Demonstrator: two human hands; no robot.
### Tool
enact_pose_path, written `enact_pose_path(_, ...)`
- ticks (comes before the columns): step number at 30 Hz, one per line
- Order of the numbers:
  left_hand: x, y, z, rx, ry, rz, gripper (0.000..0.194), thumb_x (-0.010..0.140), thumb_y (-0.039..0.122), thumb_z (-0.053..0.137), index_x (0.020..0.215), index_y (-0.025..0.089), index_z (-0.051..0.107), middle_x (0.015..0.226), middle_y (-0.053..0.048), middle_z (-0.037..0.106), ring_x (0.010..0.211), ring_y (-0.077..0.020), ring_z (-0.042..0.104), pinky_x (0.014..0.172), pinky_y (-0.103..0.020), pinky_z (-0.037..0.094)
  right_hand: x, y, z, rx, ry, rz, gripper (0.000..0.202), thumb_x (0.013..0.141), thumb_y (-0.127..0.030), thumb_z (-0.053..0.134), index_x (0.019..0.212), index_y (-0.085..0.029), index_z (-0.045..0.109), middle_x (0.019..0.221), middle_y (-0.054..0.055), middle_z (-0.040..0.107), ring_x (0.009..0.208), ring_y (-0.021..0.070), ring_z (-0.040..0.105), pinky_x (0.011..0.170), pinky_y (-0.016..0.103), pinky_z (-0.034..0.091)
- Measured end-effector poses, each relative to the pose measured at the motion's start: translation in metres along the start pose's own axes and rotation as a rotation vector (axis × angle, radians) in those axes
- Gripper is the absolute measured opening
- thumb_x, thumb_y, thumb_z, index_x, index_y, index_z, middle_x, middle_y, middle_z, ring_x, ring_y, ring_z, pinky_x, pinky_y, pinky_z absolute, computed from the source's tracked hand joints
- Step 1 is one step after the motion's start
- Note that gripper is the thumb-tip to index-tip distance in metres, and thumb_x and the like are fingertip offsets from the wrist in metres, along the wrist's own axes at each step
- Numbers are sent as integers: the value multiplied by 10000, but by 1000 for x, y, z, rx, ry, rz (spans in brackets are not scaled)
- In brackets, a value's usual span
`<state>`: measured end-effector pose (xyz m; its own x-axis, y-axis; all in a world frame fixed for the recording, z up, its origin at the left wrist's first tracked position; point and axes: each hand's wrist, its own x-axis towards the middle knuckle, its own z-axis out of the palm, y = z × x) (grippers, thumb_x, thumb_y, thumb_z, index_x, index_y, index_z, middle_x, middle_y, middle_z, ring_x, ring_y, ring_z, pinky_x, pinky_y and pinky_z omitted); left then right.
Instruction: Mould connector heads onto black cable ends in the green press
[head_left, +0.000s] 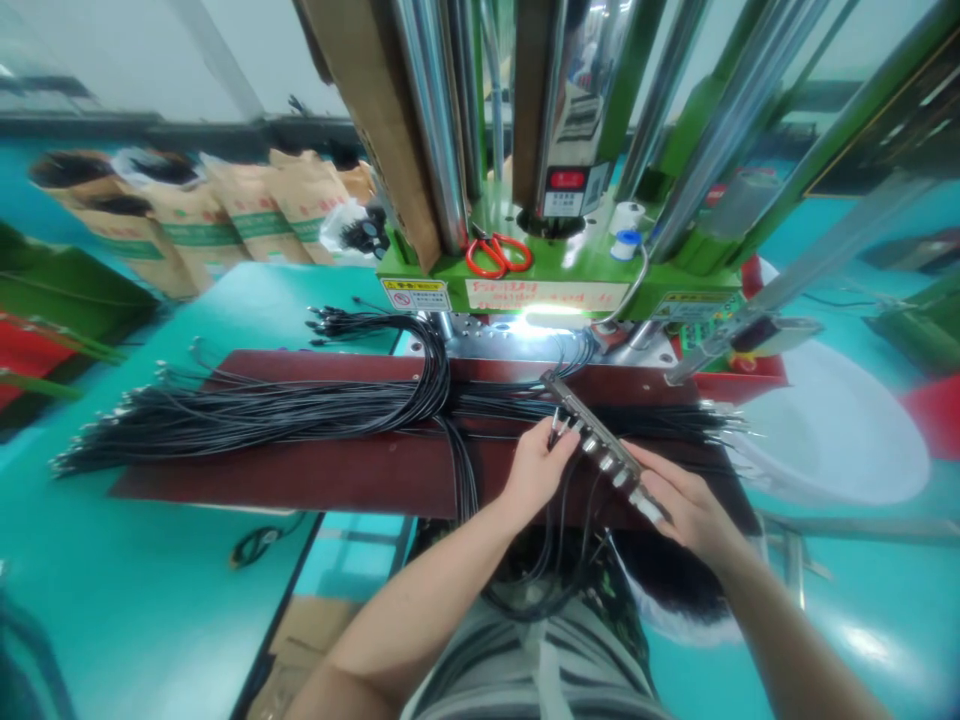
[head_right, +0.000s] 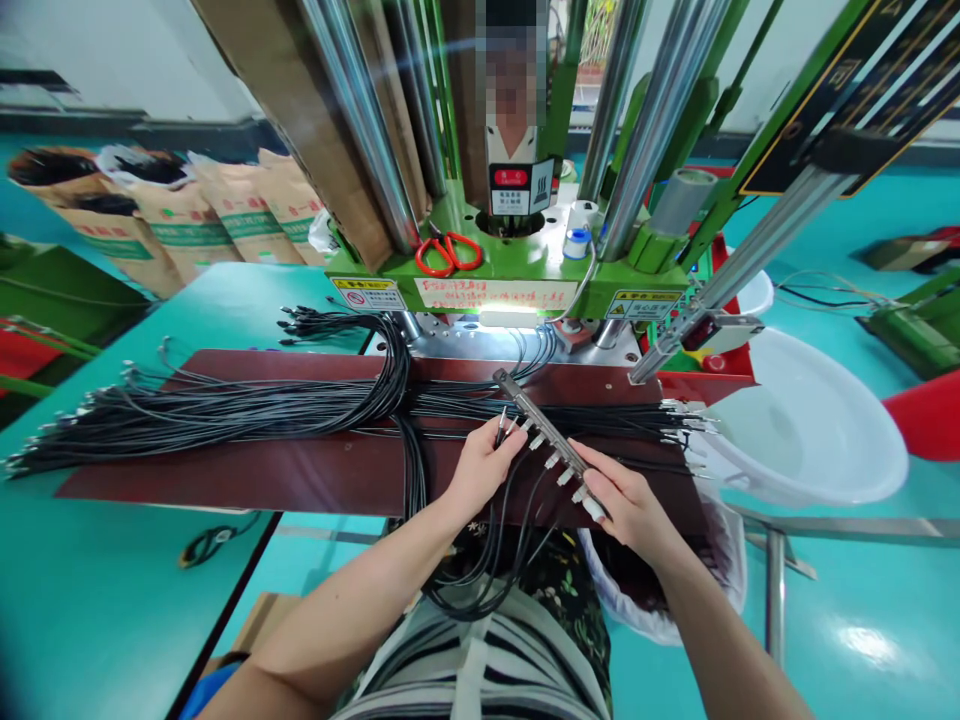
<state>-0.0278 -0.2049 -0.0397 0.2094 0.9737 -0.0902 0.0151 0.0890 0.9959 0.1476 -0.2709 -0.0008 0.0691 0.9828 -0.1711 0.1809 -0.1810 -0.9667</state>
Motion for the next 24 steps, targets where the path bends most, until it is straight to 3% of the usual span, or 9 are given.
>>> enact_pose_path(4, 0, -4, -2, -51, -13, -65, 246, 736, 365, 571, 628, 172, 464, 474, 77, 382, 442, -53, 315, 461, -179, 256, 0, 3, 0, -132, -3, -64, 374, 734, -402, 622, 1071, -246, 664, 1121, 51, 627, 1032, 264, 576, 855, 383, 498)
enact_pose_path(10, -1, 1, -5, -94, -9, -63, 286, 759, 416, 539, 634, 162, 501, 510, 45, 464, 444, -57, 375, 440, -177, 281, -2, 8, -1, -168, -16, -108, 363, 757, -327, 608, 1106, -233, 642, 1145, 42, 614, 1061, 253, 561, 939, 397, 436)
enact_pose_path(13, -4, 7, -12, -160, 95, -10, 308, 798, 458, 476, 698, 170, 518, 515, 35, 492, 436, -65, 405, 420, -176, 291, -1, 3, -2, -128, -14, -96, 313, 743, -310, 620, 1042, -237, 677, 1125, 42, 624, 1039, 257, 574, 877, 379, 486)
enact_pose_path(15, -5, 8, -16, -189, 161, -2, 313, 812, 481, 452, 738, 182, 506, 438, 69, 409, 372, -58, 340, 388, -177, 249, -1, 1, -3, -97, -8, -58, 291, 741, -312, 617, 1012, -235, 692, 1103, 49, 636, 1010, 262, 589, 789, 355, 534)
enact_pose_path(18, -7, 5, -17, -137, 107, 11, 349, 848, 490, 376, 720, 183, 484, 403, 87, 318, 355, -57, 286, 397, -182, 234, -1, 2, -3, -65, -10, -9, 312, 758, -300, 595, 1056, -252, 671, 1118, 43, 628, 981, 257, 604, 702, 321, 561)
enact_pose_path(24, -3, 0, -12, 137, 13, 112, 289, 832, 372, 445, 640, 158, 472, 575, 43, 430, 560, -78, 375, 550, -199, 294, 1, 9, -8, -177, -137, -103, 340, 797, -258, 555, 1129, -244, 625, 1142, 22, 616, 1001, 232, 600, 764, 299, 546)
